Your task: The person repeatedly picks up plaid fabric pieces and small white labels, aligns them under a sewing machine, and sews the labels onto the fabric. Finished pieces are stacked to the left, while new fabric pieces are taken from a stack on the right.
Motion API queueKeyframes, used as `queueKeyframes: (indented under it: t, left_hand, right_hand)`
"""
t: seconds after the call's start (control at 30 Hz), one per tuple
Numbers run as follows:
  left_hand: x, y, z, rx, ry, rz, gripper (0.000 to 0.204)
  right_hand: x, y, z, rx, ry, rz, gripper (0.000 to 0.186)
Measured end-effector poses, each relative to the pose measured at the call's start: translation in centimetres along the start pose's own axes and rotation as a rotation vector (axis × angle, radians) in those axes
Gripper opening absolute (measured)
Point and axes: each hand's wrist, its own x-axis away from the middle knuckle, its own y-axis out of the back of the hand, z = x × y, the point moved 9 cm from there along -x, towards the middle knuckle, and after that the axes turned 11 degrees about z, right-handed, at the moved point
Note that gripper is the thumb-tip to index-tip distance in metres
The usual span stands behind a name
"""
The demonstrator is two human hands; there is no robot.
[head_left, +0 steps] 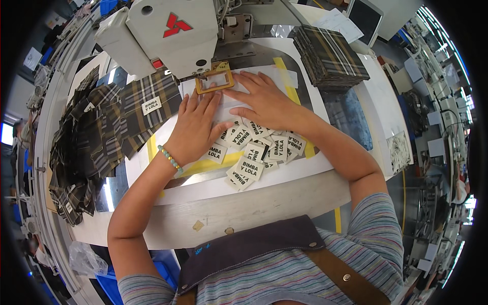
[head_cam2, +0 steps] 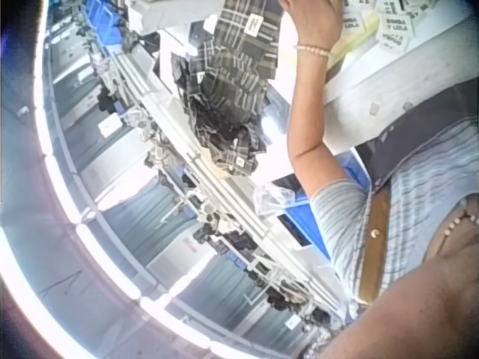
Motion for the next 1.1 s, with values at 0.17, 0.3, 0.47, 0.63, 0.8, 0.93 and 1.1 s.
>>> queueKeyframes:
  t: [0.17,0.3,0.47,0.63,0.8,0.93,1.1]
  left_hand:
    - [-0.4,-0.1,0.2,-0.015,0.016,0.02,0.079]
    - [-0.7,-0.2,-0.1,-0.013,0.01,0.012,0.078]
    - [0.9,0.3,0.3,-0.022,0.021,0.026,0.074]
    - [3.5,1.9,0.0,-0.03,0.008,0.122,0.06]
    - [5.3,1.2,0.2,0.178,-0.014,0.036,0.059]
    - [6.1,1.0,-1.6,0.229,-0.058,0.062,0.058]
    - [5.9,3.2,-3.4,0.277,-0.088,0.038,0.057]
  right_hand:
    - [0.1,-0.1,-0.2,-0.02,0.001,0.002,0.059]
    - [1.0,2.2,-0.5,0.025,-0.01,-0.078,0.051]
    - [4.9,12.2,-4.4,0.094,-0.189,-0.284,0.034]
    - [13.3,16.0,-10.1,0.309,-0.457,-0.237,0.032]
    - [15.3,14.9,-12.0,0.146,-0.436,-0.204,0.031]
    - [14.8,15.2,-11.7,0.035,-0.469,-0.255,0.024]
    - [14.9,16.0,-12.2,-0.036,-0.53,-0.292,0.017]
